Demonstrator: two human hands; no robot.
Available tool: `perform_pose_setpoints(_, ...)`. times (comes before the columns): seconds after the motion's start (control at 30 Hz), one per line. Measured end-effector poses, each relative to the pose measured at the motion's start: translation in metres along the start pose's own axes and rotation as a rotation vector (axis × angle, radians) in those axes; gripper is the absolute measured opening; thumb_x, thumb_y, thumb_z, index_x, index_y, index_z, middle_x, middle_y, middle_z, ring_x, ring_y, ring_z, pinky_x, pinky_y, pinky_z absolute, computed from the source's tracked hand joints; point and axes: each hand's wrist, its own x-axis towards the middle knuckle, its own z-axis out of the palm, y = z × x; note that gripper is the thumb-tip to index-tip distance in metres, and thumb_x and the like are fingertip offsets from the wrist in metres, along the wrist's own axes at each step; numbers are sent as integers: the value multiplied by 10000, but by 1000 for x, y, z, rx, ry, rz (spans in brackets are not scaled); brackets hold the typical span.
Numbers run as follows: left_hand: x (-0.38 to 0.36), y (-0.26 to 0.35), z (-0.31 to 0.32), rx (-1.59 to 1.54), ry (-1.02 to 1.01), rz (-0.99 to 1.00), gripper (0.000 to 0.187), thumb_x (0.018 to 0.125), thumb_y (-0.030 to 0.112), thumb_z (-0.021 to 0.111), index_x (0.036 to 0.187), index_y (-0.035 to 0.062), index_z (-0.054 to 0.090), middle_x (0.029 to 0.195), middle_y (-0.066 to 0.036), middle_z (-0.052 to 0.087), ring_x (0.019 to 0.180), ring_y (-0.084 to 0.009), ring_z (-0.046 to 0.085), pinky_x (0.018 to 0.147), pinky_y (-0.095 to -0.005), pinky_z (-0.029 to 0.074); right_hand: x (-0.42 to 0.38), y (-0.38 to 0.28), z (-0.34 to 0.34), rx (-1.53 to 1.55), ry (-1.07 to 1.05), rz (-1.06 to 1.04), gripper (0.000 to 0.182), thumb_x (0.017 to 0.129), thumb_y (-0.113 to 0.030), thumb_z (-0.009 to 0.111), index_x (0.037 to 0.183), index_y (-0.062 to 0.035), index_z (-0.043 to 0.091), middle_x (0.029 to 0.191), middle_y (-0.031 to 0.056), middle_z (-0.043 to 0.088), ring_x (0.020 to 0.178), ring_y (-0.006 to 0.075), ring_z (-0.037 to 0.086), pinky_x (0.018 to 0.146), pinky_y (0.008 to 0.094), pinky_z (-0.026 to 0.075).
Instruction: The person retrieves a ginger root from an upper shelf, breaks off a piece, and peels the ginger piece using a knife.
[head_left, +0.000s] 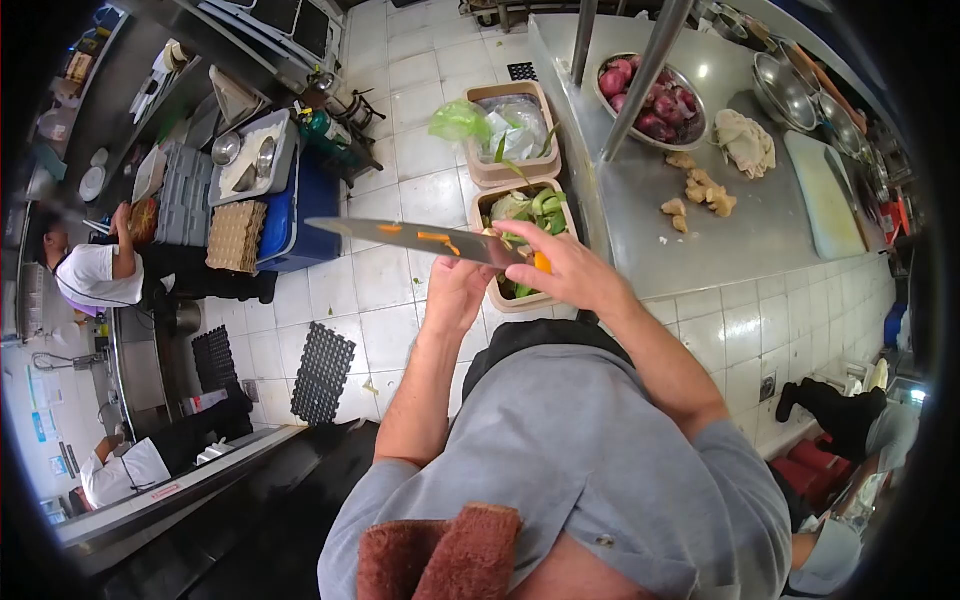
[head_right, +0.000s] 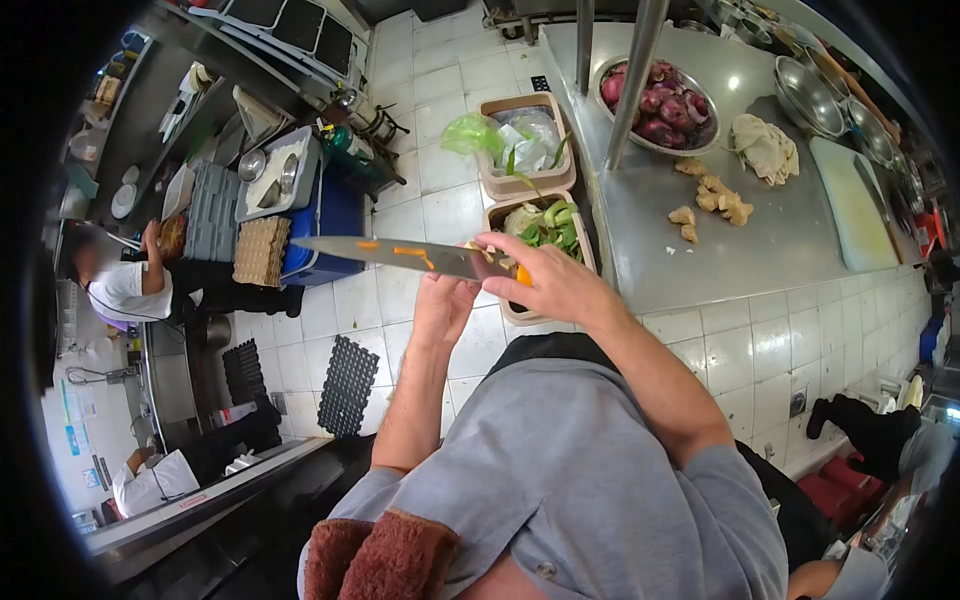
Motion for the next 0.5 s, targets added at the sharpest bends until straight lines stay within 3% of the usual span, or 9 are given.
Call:
perform_pose_setpoints(0.2, 0, -6, 1, 24, 20, 41, 211, 883, 56, 628, 1087, 19, 589, 1047, -75, 644, 955, -180, 628, 866, -350, 495, 3, -4, -9, -39, -104, 80, 550, 883, -397, 604, 1334, -109, 475, 727, 188, 621, 664, 341, 607, 645, 402, 454)
perform_pose_setpoints(0.3, -1, -11, -6, 94, 2, 9, 234, 888, 32, 596, 1119, 7, 568, 1084, -78, 630, 996, -174, 619, 876, -312, 512, 5, -3, -9, -47, -108, 56, 523, 895, -396, 586, 1324, -112, 490, 715, 182, 624, 655, 351, 604, 642, 406, 452)
perform_pose_setpoints(0.4, -2, -17, -10, 121, -6, -20, 231, 888, 18, 587, 1116, -5, 562, 1078, -104, 629, 988, -200, 627, 897, -330, 515, 9, 13, -6, -26, -118, 118, 495, 915, -400, 561, 1319, -121, 500, 799, 190, 647, 730, 330, 637, 694, 390, 473)
perform_pose_setpoints(0.47, 0, -12, -11, -23, 19, -73, 273, 890, 5, 574, 1154, -31, 517, 1135, -143, 596, 1052, -235, 600, 973, -346, 490, 12, 26, -4, 119, 39, 15, 502, 934, -405, 539, 1329, -99, 494, 1009, 193, 659, 923, 298, 648, 826, 364, 477)
perform_pose_setpoints(0.5, 0, -11, -10, -21, 24, -68, 273, 890, 5, 574, 1154, -31, 517, 1135, -143, 596, 1052, -235, 600, 973, -346, 490, 9, 30, -7, 124, 34, 11, 502, 934, -405, 539, 1329, -99, 494, 1009, 193, 659, 923, 298, 648, 826, 364, 477)
